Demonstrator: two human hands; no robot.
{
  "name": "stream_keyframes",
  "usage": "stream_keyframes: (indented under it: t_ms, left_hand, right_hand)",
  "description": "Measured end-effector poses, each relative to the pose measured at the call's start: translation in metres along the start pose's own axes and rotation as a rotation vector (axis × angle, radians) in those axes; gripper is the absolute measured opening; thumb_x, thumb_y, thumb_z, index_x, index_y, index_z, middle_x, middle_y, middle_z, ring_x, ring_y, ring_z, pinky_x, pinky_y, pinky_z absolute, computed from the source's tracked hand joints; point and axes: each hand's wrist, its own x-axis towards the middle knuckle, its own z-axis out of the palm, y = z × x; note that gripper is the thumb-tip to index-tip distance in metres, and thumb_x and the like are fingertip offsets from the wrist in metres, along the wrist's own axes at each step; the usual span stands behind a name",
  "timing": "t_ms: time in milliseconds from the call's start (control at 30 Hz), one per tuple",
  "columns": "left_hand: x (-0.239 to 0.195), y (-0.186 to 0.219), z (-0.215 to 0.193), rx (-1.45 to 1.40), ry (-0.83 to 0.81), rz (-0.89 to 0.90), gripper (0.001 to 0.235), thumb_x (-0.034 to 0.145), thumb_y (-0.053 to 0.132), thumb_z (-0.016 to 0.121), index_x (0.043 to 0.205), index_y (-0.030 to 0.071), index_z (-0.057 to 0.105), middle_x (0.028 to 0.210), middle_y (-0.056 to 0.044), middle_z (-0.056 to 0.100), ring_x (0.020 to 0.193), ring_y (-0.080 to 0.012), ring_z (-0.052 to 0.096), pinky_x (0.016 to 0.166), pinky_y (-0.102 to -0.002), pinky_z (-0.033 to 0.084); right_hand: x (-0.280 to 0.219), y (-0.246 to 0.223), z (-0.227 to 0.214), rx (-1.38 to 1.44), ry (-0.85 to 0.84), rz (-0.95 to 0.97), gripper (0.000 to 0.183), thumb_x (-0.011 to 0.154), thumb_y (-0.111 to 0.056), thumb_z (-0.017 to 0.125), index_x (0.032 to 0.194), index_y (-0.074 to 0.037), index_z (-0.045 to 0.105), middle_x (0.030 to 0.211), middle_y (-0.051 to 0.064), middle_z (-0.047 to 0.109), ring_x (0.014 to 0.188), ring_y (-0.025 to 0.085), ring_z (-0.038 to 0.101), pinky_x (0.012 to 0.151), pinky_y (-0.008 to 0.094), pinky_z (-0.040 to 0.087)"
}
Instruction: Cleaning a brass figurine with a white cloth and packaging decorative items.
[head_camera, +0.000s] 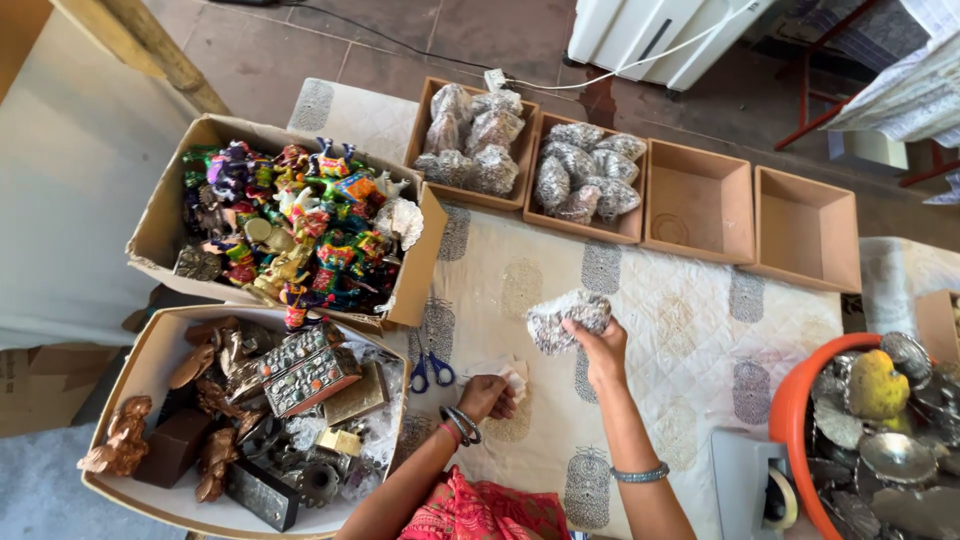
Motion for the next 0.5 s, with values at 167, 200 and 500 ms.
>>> stream_keyframes:
  t_ms: [167, 200, 500]
  left_hand:
    - [-0.003, 0.011, -0.002, -0.063, -0.025, -0.031, 0.045, 0.105, 0.04, 0.054, 0.089, 0.001, 0.069, 0.075, -0.013, 0.075, 0.055, -0.0206, 0.073, 0.045, -0.029, 0.054]
    - [-0.004, 0.016, -0.002, -0.046, -0.029, -0.057, 0.047, 0.105, 0.041, 0.054, 0.088, 0.0, 0.069, 0.073, -0.013, 0.075, 0.054, -0.0206, 0.072, 0.043, -0.029, 0.054]
    - [-0.005, 0.018, 0.002, 0.007, 0.006, -0.071, 0.051, 0.106, 0.045, 0.055, 0.083, 0.002, 0.069, 0.067, -0.012, 0.073, 0.049, -0.0203, 0.07, 0.039, -0.03, 0.05]
  right_hand:
    - [0.045, -0.006, 0.026, -0.06, -0.031, -0.045, 0.036, 0.075, -0.001, 0.087, 0.107, -0.003, 0.071, 0.097, 0.005, 0.075, 0.077, 0.01, 0.066, 0.066, 0.025, 0.051]
    - [0.057, -0.005, 0.03, -0.103, -0.028, -0.059, 0.036, 0.076, -0.001, 0.088, 0.108, -0.002, 0.071, 0.096, 0.005, 0.074, 0.074, 0.01, 0.063, 0.062, 0.026, 0.048]
    - [0.16, -0.082, 0.137, -0.198, -0.142, -0.545, 0.04, 0.077, -0.009, 0.09, 0.11, 0.001, 0.069, 0.102, 0.006, 0.076, 0.089, 0.014, 0.071, 0.082, 0.028, 0.058]
